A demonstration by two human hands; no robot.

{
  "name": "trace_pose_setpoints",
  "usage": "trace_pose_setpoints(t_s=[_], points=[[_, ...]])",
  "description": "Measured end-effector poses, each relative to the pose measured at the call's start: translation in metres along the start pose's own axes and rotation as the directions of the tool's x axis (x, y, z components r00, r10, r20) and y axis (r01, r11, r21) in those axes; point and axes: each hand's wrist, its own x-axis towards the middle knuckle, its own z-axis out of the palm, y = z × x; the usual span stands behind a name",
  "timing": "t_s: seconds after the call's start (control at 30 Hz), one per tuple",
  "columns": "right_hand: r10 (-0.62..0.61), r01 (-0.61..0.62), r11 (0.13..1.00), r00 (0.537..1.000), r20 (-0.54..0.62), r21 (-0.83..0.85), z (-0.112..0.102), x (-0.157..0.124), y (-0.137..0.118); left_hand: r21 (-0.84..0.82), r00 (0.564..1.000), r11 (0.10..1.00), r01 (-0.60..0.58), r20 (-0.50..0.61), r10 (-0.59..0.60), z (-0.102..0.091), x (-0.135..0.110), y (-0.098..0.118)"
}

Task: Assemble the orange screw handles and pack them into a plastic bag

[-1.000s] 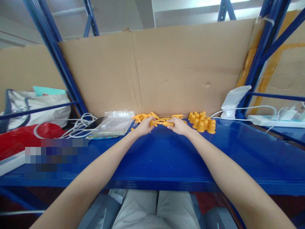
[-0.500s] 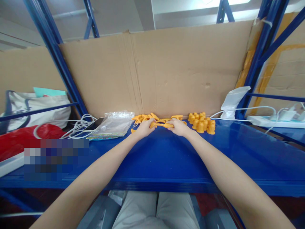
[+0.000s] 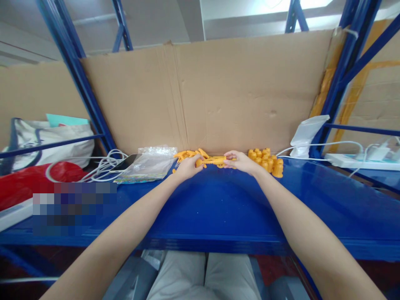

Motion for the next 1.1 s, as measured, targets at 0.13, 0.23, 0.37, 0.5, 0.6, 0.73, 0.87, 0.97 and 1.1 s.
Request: trace_pose_setpoints(t_s=[0.13, 0.23, 0.37, 0.5, 0.6, 0.73, 0.87, 0.97, 1.1], points=[[0.14, -0.138, 0.987, 0.99, -0.022, 0.08, 0.009, -0.007, -0.01, 0.009, 1.0, 1.0, -0.029, -0.009, 0.029, 0.002, -0.001, -0.001], [0.211, -0.208, 0.976, 0.976, -0.052, 0.059, 0.016, -0.009, -0.013, 0.014, 1.0, 1.0, -0.025, 0.007, 0.025, 0.002, -0.001, 0.0], [0.203, -0.202, 0.978, 0.979, -0.024, 0.055, 0.012, -0.009, -0.012, 0.006, 0.999, 1.0, -0.007, 0.031, 0.006, 0.0, -0.001, 0.001], [0.146, -0.154, 0.985, 0.985, 0.096, 0.075, 0.001, -0.01, -0.01, -0.021, 0.999, 1.0, 0.02, 0.043, -0.019, -0.001, -0.001, 0.002], [0.163, -0.174, 0.982, 0.979, 0.125, 0.079, -0.003, -0.011, -0.009, -0.051, 0.998, 0.999, 0.01, 0.058, -0.007, 0.0, -0.001, 0.002], [0.257, -0.269, 0.957, 0.959, 0.121, 0.106, 0.005, -0.011, -0.011, -0.032, 0.999, 0.999, 0.004, 0.051, -0.002, 0.0, -0.001, 0.003], [0.336, -0.34, 0.938, 0.94, 0.052, 0.074, 0.016, -0.008, -0.012, -0.005, 0.999, 1.0, 0.015, 0.046, -0.015, -0.003, -0.001, 0.005], [0.339, -0.341, 0.938, 0.94, 0.042, 0.063, 0.017, -0.007, -0.012, 0.002, 0.997, 0.999, 0.037, 0.065, -0.038, -0.006, -0.002, 0.006], [0.251, -0.266, 0.956, 0.96, 0.123, 0.121, 0.011, -0.009, -0.01, 0.013, 0.996, 0.999, 0.049, 0.068, -0.05, -0.007, -0.002, 0.007]])
